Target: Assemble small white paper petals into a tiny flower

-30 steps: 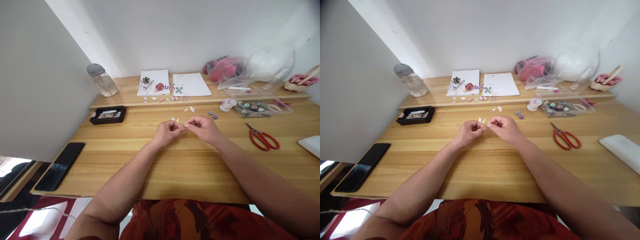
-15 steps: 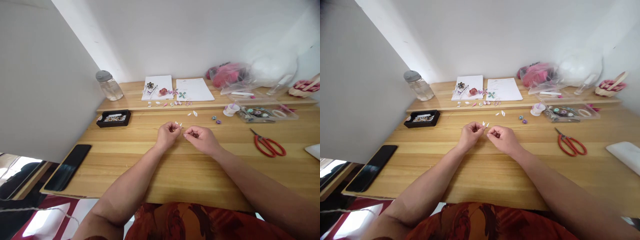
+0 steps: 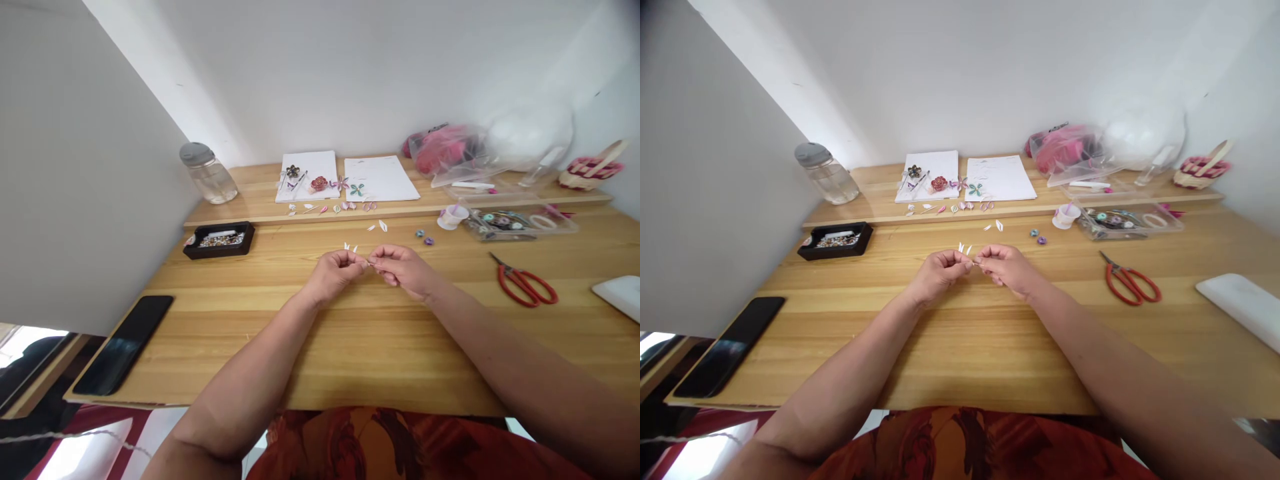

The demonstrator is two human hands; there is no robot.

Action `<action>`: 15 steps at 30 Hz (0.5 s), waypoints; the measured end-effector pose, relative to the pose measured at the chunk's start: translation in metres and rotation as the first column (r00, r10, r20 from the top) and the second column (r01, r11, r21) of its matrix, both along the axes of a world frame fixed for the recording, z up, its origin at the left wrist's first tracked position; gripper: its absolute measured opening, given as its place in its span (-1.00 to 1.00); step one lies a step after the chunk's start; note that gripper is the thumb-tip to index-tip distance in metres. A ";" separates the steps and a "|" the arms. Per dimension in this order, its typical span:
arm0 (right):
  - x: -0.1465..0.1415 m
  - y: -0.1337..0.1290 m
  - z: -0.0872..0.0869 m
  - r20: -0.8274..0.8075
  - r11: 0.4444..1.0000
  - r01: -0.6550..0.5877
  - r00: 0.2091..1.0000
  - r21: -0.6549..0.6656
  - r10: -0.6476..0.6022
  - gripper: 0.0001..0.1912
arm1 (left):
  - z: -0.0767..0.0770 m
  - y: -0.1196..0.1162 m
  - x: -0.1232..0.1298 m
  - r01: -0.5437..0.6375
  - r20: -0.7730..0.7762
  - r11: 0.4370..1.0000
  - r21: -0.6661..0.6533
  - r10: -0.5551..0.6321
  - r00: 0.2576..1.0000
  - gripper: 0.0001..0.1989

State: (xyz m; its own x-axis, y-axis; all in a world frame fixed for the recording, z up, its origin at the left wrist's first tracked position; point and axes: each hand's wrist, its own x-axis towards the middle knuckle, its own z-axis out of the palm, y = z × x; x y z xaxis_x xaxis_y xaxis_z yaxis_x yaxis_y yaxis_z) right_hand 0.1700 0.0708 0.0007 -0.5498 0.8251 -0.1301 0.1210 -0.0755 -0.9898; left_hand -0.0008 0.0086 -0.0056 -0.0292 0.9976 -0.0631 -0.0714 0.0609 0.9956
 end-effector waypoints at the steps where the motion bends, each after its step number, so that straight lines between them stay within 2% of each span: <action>1: -0.001 -0.002 0.000 -0.012 0.999 -0.010 1.000 -0.053 0.009 -0.67 | 0.001 0.000 0.000 -0.005 0.036 1.000 -0.013 0.006 0.999 -0.65; 3: -0.002 -0.005 0.000 0.001 0.998 -0.021 1.000 -0.061 0.021 -0.65 | 0.002 0.000 0.000 -0.032 0.094 0.999 -0.018 0.034 0.995 -0.63; 7: -0.003 -0.007 -0.004 0.045 0.999 -0.023 0.999 0.028 0.021 -0.65 | 0.003 0.001 0.001 -0.100 0.193 0.995 -0.021 0.102 0.976 -0.63; 15: 0.000 0.000 -0.013 0.131 0.993 -0.026 0.991 0.114 0.011 -0.72 | 0.006 0.001 0.002 -0.002 0.507 0.993 -0.117 0.061 0.860 -0.66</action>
